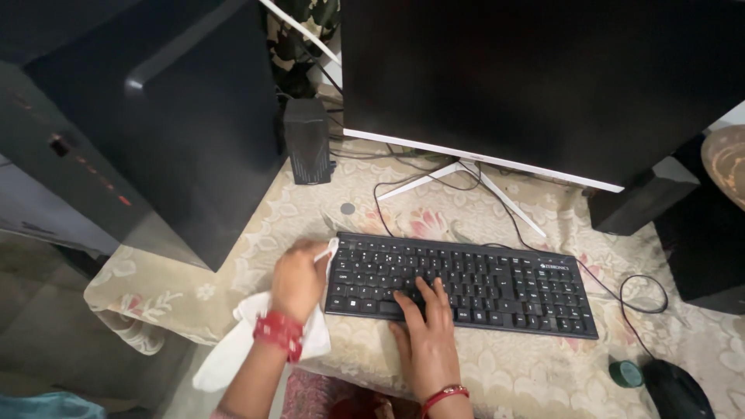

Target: Cleaning a computer keyboard using a white cloth.

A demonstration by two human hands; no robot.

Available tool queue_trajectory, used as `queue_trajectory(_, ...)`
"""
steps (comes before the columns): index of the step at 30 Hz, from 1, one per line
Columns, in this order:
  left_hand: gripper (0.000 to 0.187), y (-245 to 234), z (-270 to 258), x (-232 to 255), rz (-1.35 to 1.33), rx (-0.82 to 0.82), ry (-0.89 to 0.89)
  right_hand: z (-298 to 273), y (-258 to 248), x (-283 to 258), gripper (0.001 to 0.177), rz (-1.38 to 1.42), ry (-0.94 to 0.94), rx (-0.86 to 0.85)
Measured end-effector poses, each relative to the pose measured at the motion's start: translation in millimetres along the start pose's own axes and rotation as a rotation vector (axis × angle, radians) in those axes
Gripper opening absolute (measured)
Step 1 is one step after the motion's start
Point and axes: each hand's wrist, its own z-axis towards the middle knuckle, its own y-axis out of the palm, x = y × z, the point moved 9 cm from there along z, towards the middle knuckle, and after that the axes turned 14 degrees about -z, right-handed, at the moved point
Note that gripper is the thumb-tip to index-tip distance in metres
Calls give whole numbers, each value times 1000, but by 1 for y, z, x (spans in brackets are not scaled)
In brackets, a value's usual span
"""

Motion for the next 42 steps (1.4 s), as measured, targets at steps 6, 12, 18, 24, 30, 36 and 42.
queue_trajectory(6, 22, -2, -14, 4, 55, -48, -22, 3, -10, -8, 47, -72, -15, 44)
queue_trajectory(12, 28, -26, -67, 37, 32, -49, -38, -8, -8, -14, 37, -180, -115, 93)
queue_trajectory(18, 30, -10, -31, 21, 84, -72, -25, -12, -6, -23, 40, -179, -246, 59)
queue_trajectory(24, 31, 15, 34, -12, 133, -111, -6, -15, 0, -19, 41, -172, -255, 40)
queue_trajectory(30, 38, 3, 4, 17, 128, -121, 84, -14, 2, -17, 41, -179, -246, 35)
queue_trajectory(36, 40, -19, -48, 39, 134, -184, -45, -12, -3, -20, 43, -148, -273, 88)
queue_trajectory(42, 39, -4, -26, 14, 175, -165, 45, -14, -3, -22, 43, -146, -273, 79)
